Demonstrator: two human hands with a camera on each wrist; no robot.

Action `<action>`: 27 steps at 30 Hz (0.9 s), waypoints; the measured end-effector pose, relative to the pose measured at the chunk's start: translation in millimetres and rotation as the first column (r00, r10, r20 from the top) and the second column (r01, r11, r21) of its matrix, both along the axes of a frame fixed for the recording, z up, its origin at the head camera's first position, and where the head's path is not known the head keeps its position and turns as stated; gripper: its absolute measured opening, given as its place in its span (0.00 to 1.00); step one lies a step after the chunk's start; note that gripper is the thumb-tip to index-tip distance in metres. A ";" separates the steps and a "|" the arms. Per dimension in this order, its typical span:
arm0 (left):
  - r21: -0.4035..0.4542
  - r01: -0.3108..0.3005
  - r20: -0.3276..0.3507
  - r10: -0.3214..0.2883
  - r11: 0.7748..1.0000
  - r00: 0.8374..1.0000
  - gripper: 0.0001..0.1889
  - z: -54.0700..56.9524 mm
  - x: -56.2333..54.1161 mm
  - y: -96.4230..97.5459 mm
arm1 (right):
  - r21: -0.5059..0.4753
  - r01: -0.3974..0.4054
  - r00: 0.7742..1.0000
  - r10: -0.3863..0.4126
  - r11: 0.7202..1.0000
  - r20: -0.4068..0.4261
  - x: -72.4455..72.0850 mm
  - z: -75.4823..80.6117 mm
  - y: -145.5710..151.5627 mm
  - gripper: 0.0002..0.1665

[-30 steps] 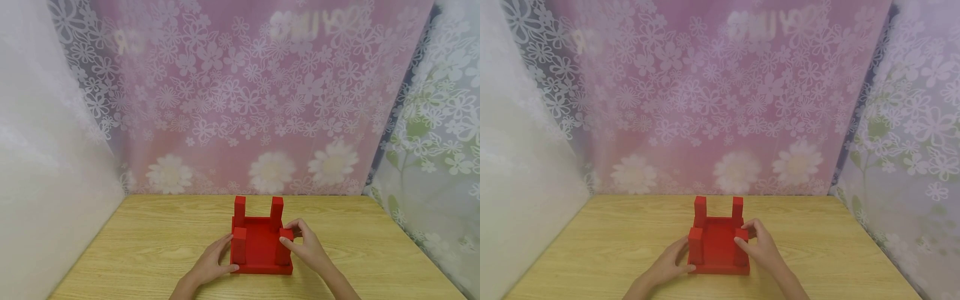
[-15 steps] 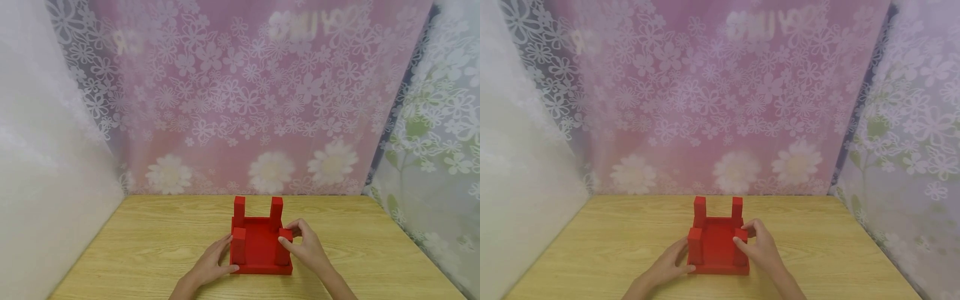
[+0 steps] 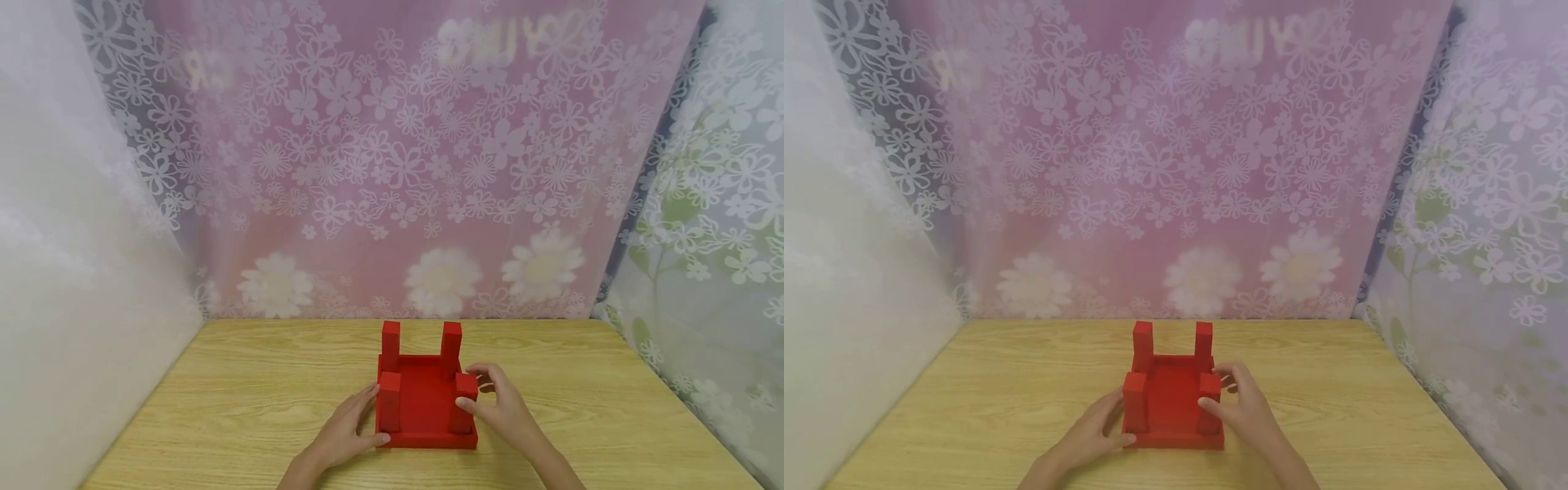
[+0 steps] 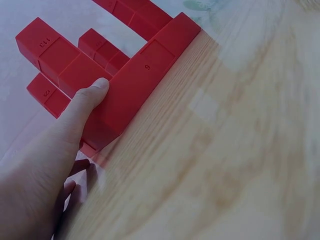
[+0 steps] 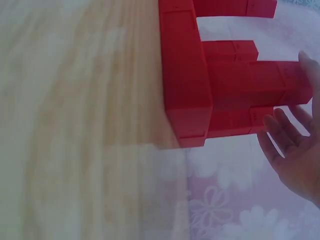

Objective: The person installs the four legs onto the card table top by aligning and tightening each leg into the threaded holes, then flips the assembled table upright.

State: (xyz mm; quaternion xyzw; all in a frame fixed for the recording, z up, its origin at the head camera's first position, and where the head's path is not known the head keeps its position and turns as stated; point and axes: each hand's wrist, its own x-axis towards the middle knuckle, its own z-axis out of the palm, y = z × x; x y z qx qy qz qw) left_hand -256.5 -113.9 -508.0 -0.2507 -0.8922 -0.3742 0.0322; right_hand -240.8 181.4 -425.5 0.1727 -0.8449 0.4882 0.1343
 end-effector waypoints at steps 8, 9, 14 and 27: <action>-0.012 -0.013 -0.012 0.013 1.000 1.000 0.45 -0.1 0.9 0.0 | 0.073 -0.116 0.982 0.104 0.990 0.160 -6.5 -26.0 18.4 0.37; -0.017 -0.014 -0.014 0.014 1.000 1.000 0.45 -0.2 0.8 0.0 | 0.080 -0.131 0.978 0.116 0.988 0.172 -7.2 -30.5 20.1 0.38; -0.029 -0.018 -0.022 0.017 0.999 1.000 0.47 0.4 -0.1 -0.1 | 0.054 -0.208 0.954 0.191 0.977 0.231 -12.0 -54.0 24.9 0.42; -0.037 -0.003 -0.145 -0.002 0.999 0.989 0.45 -3.2 7.5 12.6 | -0.022 -0.286 0.929 0.283 0.958 0.238 -12.3 -71.9 24.4 0.39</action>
